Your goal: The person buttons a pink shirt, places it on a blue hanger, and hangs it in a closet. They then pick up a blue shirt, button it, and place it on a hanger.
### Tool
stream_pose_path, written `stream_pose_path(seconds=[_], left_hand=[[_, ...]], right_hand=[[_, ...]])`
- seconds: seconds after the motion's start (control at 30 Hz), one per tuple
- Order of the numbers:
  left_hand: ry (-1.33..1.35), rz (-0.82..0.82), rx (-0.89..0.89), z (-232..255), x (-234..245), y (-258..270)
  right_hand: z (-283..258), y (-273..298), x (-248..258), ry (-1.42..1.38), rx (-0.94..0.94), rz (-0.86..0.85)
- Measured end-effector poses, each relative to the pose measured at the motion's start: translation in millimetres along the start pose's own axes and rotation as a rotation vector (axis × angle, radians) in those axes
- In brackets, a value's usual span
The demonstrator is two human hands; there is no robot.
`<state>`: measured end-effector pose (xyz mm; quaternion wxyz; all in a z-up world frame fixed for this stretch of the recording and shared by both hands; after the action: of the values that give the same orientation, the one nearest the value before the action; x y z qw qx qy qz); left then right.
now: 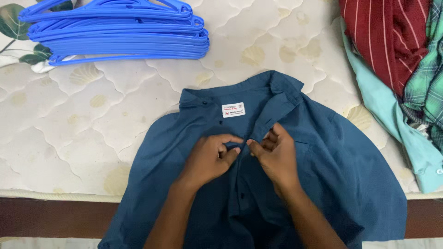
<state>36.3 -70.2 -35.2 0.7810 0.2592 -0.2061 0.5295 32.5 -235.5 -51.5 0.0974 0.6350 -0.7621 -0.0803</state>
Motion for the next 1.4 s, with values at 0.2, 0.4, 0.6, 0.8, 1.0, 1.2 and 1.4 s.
stream_pose_path(seconds=[0.2,0.4,0.6,0.8,1.0,1.2,1.4], left_hand=[[-0.032,0.053,-0.020,-1.0,2.1,-2.4],[0.097,0.102,0.001,-6.9,1.8,-3.7],[0.107,0.118,0.053,-9.6,1.4,-6.6],[0.113,0.114,0.053,-7.6,3.9,-3.7],[0.046,0.002,0.010,1.6,1.1,0.4],[0.077,0.054,-0.067,6.8,6.7,4.8],[0.054,0.054,-0.063,7.1,7.0,4.6]], right_hand=[[2.5,11.5,2.1,0.201,-0.099,0.093],[18.8,9.5,-13.4,0.095,-0.092,-0.035],[21.7,11.2,-14.0,0.020,-0.164,-0.115],[22.0,16.2,-12.3,0.147,-0.215,-0.107],[24.5,11.2,-7.7,-0.028,-0.142,-0.083],[22.2,6.0,0.3,-0.090,-0.077,-0.097],[22.2,5.5,-2.9,-0.086,-0.084,-0.153]])
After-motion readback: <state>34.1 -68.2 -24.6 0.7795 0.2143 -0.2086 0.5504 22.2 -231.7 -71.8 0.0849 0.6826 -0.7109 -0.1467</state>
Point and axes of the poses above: each hand's wrist, its own y-axis away from the middle knuckle, its own x-axis out of the back of the hand, z = x × y, the point moved 10 cm from there along -y, towards the middle knuckle, and after that the axes turned 7 degrees about -y, right-handed, at the moved point
